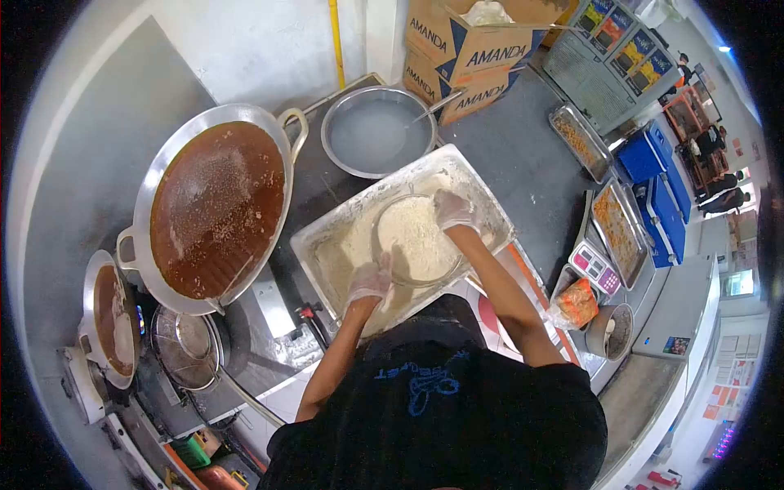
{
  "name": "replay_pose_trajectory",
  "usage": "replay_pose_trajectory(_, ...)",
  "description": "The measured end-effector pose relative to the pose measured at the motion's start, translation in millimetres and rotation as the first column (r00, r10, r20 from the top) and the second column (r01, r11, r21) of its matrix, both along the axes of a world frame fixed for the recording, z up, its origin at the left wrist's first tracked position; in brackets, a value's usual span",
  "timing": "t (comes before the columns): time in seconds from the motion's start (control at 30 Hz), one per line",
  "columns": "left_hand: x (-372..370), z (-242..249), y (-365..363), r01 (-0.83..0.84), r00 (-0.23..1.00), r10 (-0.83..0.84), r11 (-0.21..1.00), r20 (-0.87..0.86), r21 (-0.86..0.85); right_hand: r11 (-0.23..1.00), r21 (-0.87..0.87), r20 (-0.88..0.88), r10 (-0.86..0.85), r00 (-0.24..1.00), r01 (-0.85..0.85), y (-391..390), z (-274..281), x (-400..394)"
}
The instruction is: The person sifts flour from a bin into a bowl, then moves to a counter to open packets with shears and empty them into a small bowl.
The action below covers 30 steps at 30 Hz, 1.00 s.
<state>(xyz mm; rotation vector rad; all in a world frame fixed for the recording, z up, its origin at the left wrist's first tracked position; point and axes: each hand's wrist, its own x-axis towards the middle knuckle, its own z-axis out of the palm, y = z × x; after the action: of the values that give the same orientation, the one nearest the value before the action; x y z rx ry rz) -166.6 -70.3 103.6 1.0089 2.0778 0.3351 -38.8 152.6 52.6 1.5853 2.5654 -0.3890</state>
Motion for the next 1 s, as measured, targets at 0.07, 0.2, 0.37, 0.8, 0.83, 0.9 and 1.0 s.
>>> replay_pose_trajectory(0.07, 6.1, -6.3, -17.8, -0.004, 0.999, 0.009, 0.997, 0.053, -0.079, 0.968, -0.219, 0.058, -0.115, 0.992, 0.125, -3.6, 9.3, 2.0)
replay_pose_trajectory(0.2, -4.6, -69.9, -12.5, 0.273, 0.944, -0.239, 0.953, -0.225, 0.132, 0.976, 0.208, -0.296, -0.003, 0.955, 0.067, 16.8, -99.0, 6.1)
replay_pose_trajectory(0.37, 1.7, -44.8, -12.7, 0.109, 0.988, -0.091, 0.984, -0.126, 0.14, 0.959, -0.277, -0.092, -0.094, 0.991, 0.065, 15.5, -49.7, 9.0)
replay_pose_trajectory(0.8, -0.5, -49.9, -9.7, -0.006, 0.979, 0.012, 1.0, -0.202, 0.028, 0.979, -0.093, -0.241, -0.197, 0.95, 0.18, 5.6, 4.2, -8.4)
replay_pose_trajectory(0.83, -3.0, -69.6, -21.5, -0.051, 0.982, 0.067, 0.994, -0.175, 0.094, 0.944, -0.319, -0.137, -0.136, 0.981, 0.086, -3.6, 24.2, -1.2)
replay_pose_trajectory(0.9, 11.6, -5.6, -7.9, 0.044, 0.984, -0.05, 0.998, -0.172, -0.034, 0.927, -0.365, -0.204, -0.17, 0.964, 0.086, 3.8, -28.8, 7.6)
replay_pose_trajectory(1.0, 10.3, -6.0, -13.0, -0.044, 0.976, 0.033, 0.998, -0.213, -0.047, 0.977, -0.056, -0.255, -0.213, 0.943, 0.205, -4.4, -28.3, -8.3)
